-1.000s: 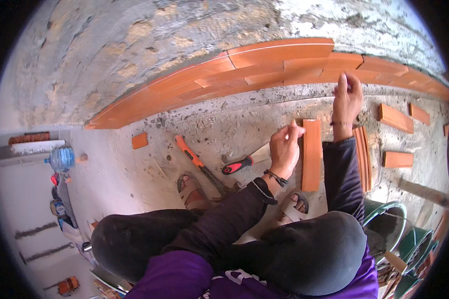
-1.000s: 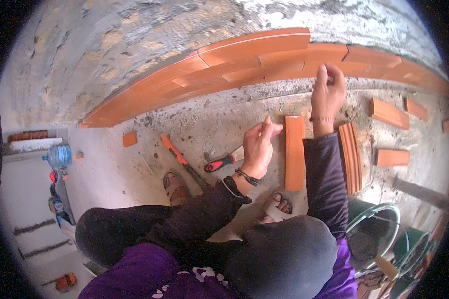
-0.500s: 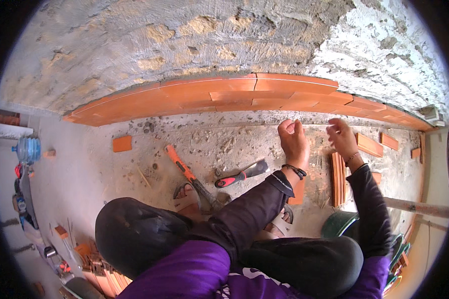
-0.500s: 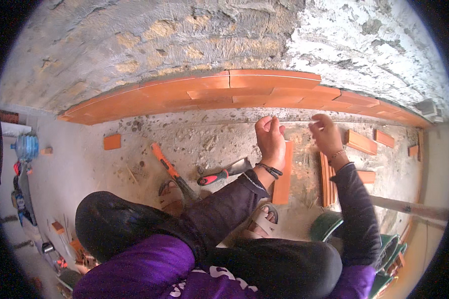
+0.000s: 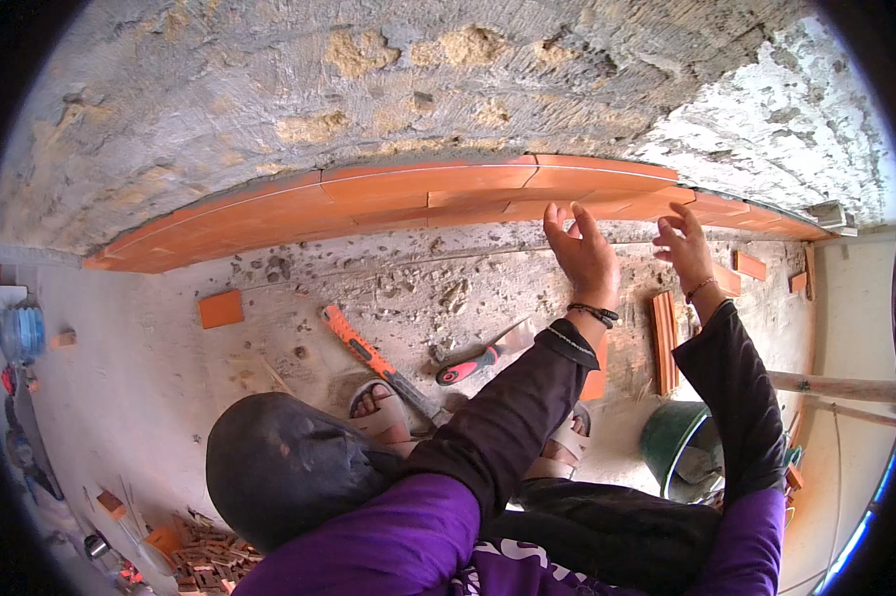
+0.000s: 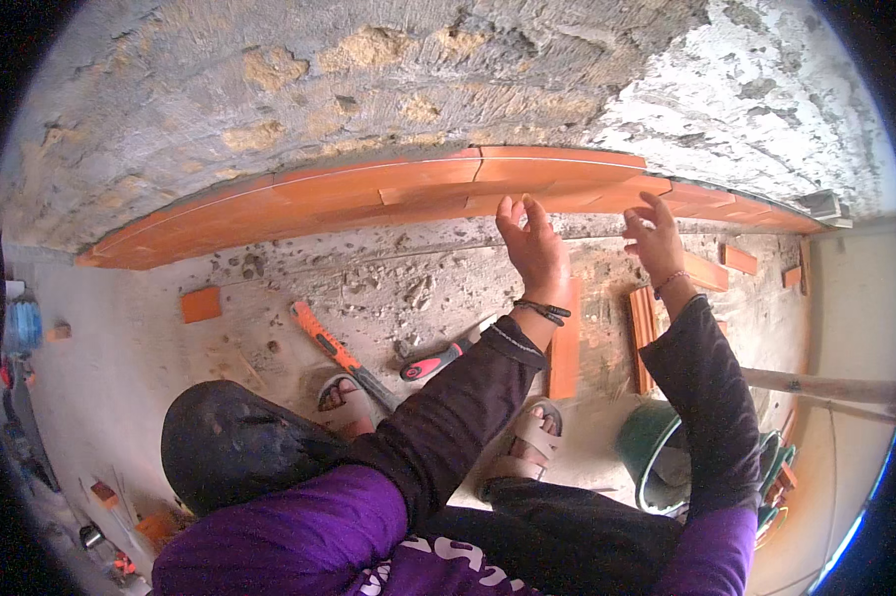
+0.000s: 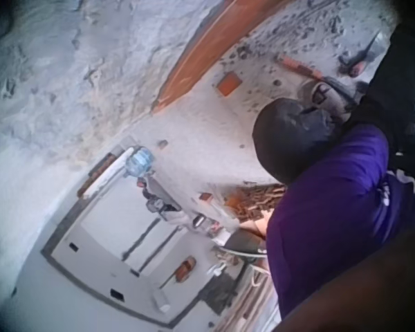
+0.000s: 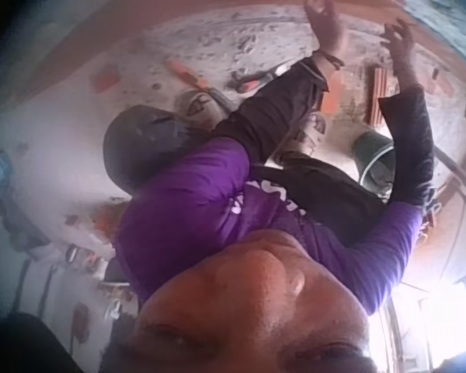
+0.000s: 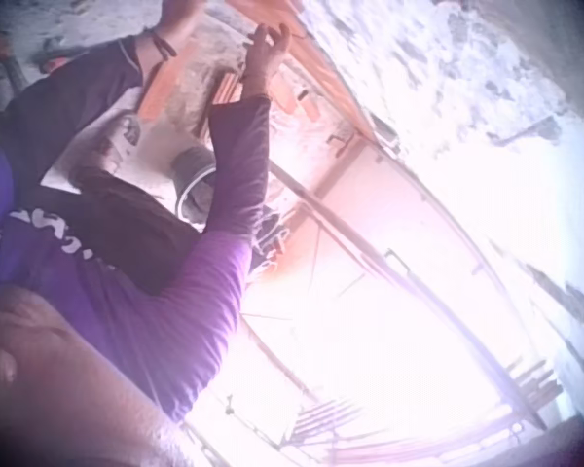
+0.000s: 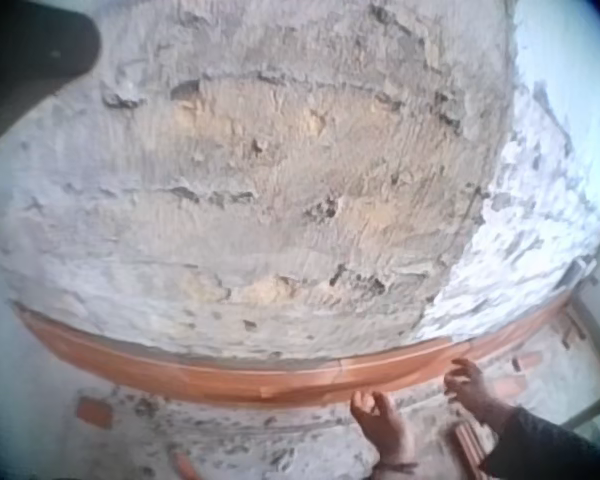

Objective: The person is laying terracotta tiles on a curved section of a wall. They scoop mortar from a bucket with a trowel, apply it to the tiles, and press them into place. They use a hammer to tap the tiles securely.

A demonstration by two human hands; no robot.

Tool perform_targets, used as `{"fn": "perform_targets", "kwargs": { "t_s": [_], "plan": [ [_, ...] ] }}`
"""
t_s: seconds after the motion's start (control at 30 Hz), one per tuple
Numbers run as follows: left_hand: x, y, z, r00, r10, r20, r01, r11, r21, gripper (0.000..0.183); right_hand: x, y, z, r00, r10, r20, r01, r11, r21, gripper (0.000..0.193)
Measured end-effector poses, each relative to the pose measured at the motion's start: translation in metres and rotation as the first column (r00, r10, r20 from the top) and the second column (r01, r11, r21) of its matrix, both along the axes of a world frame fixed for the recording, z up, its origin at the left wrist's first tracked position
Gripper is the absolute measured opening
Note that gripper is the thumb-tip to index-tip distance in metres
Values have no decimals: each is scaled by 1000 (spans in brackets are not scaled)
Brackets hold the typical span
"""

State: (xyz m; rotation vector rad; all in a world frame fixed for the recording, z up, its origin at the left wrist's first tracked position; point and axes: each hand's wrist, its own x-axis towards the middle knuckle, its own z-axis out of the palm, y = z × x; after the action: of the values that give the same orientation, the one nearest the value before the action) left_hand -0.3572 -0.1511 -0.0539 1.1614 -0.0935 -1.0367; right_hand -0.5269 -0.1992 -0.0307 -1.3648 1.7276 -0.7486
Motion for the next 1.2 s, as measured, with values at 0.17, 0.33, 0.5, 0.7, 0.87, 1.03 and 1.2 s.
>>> {"fn": "perform_targets", "kwargs": {
  "t_s": [0.17,0.33,0.5,0.7,0.87,1.03,1.2],
  "plan": [
    [13,3,0,1000,-26,-9,25,999,-25,66,15,-13,6,977,-101,188,114,992,-59,58],
    [23,-1,-7,999,-31,19,32,999,-37,65,19,-28,5,963,-54,263,70,996,-52,64],
    [31,4,-3,995,-69,68,71,997,-28,65,27,-35,6,956,-55,288,79,994,-71,63],
    [31,3,-3,989,-78,126,84,996,-43,65,5,-48,-11,950,2,313,17,998,-59,58],
    [25,1,-2,988,-104,116,114,990,-80,65,-11,-55,-21,925,69,374,-20,991,-134,51],
    [22,-4,-9,987,-131,96,146,975,-170,67,-9,-52,-17,910,191,369,-155,980,-125,37],
    [11,-7,-4,984,-176,9,171,939,-299,68,-37,-42,-18,905,283,317,-264,959,-101,20]
  ]
}}
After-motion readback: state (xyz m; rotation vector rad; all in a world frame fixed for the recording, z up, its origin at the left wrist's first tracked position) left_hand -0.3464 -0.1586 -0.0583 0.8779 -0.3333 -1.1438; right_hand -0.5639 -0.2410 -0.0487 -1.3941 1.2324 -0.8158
